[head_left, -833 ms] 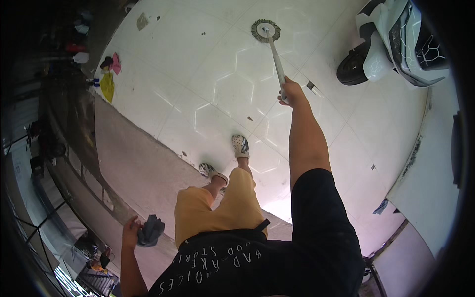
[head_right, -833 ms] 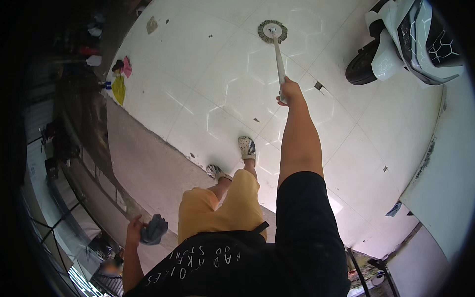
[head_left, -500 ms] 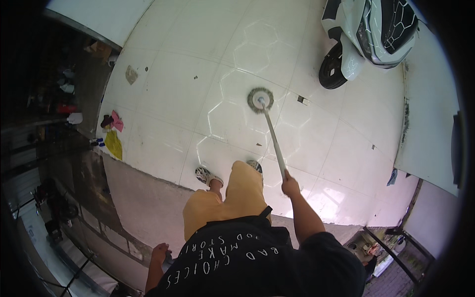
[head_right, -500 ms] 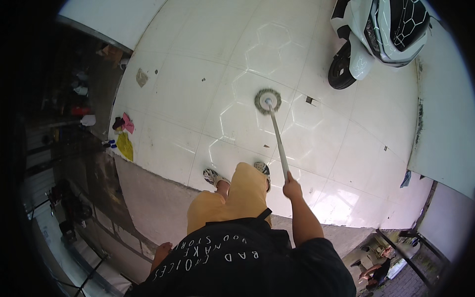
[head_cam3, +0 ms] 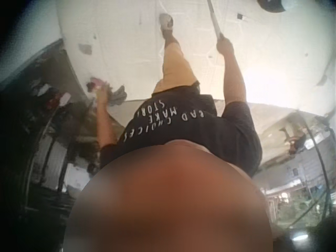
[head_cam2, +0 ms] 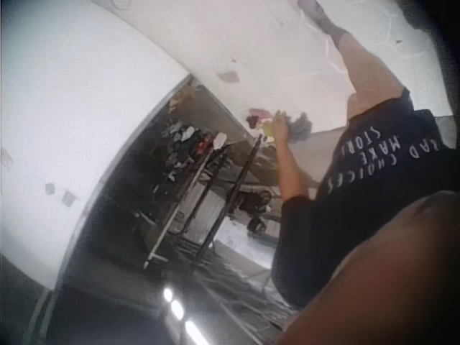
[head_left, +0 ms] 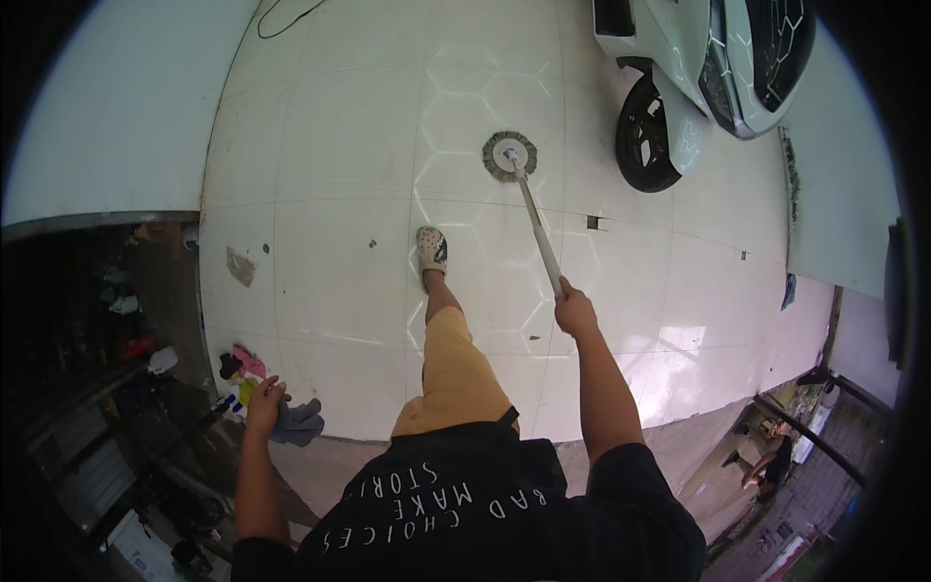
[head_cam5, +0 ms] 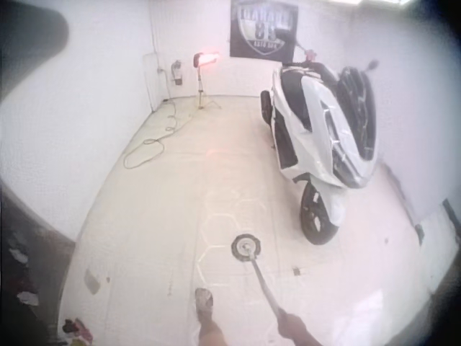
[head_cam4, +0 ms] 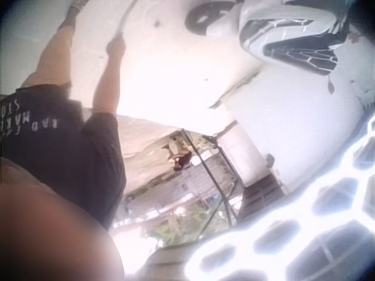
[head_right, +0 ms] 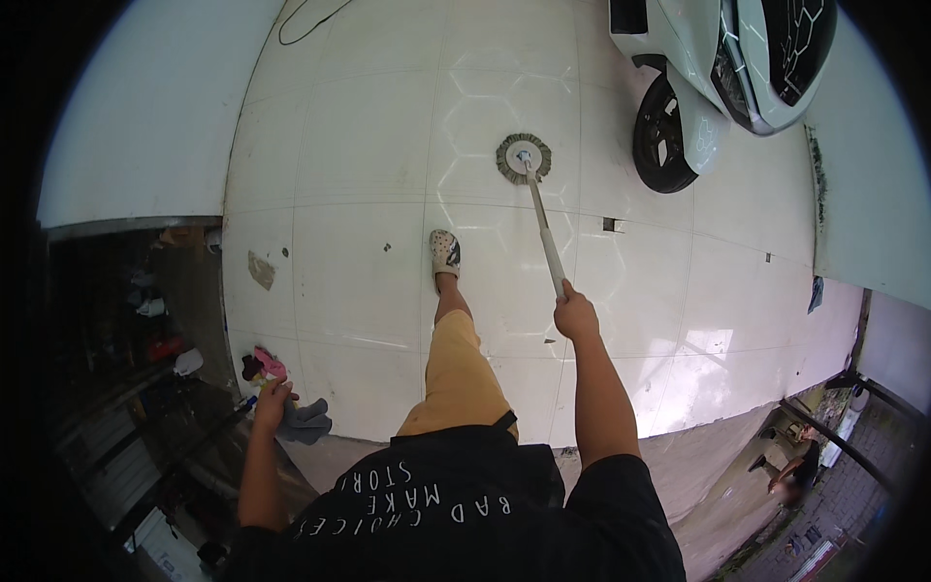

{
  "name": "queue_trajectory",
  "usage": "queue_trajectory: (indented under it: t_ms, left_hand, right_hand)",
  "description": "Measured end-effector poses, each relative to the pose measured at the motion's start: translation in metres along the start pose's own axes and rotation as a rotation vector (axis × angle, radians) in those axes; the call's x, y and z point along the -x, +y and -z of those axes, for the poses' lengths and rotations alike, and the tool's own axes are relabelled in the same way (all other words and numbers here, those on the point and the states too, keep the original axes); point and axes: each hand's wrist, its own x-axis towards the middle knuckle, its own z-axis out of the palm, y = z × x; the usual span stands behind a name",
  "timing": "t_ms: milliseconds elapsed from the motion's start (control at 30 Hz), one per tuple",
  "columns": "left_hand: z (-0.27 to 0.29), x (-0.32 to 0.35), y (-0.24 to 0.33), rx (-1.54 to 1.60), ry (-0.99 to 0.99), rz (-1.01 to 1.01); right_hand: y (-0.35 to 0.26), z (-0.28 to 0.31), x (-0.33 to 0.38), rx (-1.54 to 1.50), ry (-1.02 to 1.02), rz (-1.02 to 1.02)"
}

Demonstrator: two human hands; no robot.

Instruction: The person wipes a white scooter with a gray cloth, covering the seat, side panels, and rear. Then the person mops the tiled floor around the scooter with a spin mop, moving around the vehicle and covering the area before placing the mop against a wall.

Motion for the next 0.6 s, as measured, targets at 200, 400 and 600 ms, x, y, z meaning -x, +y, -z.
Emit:
queue_trajectory:
  t_ms: [200, 400, 600]
  left_hand:
    - [-0.028, -0.049, 0.225, -0.296, -0.203, -0.199]
    - [0.050, -0.114, 0.236, -0.259, -0.024, -0.107]
    - [0.152, -0.157, 0.133, -0.337, -0.137, 0.227]
  right_hand:
    - [-0.211, 0.128, -0.250, -0.172, -0.016, -0.107]
    - [-0.336, 0.146, -0.412, -0.333, -0.018, -0.107]
    - [-0.256, 0.045, -0.228, -0.153, -0.082, -0.173]
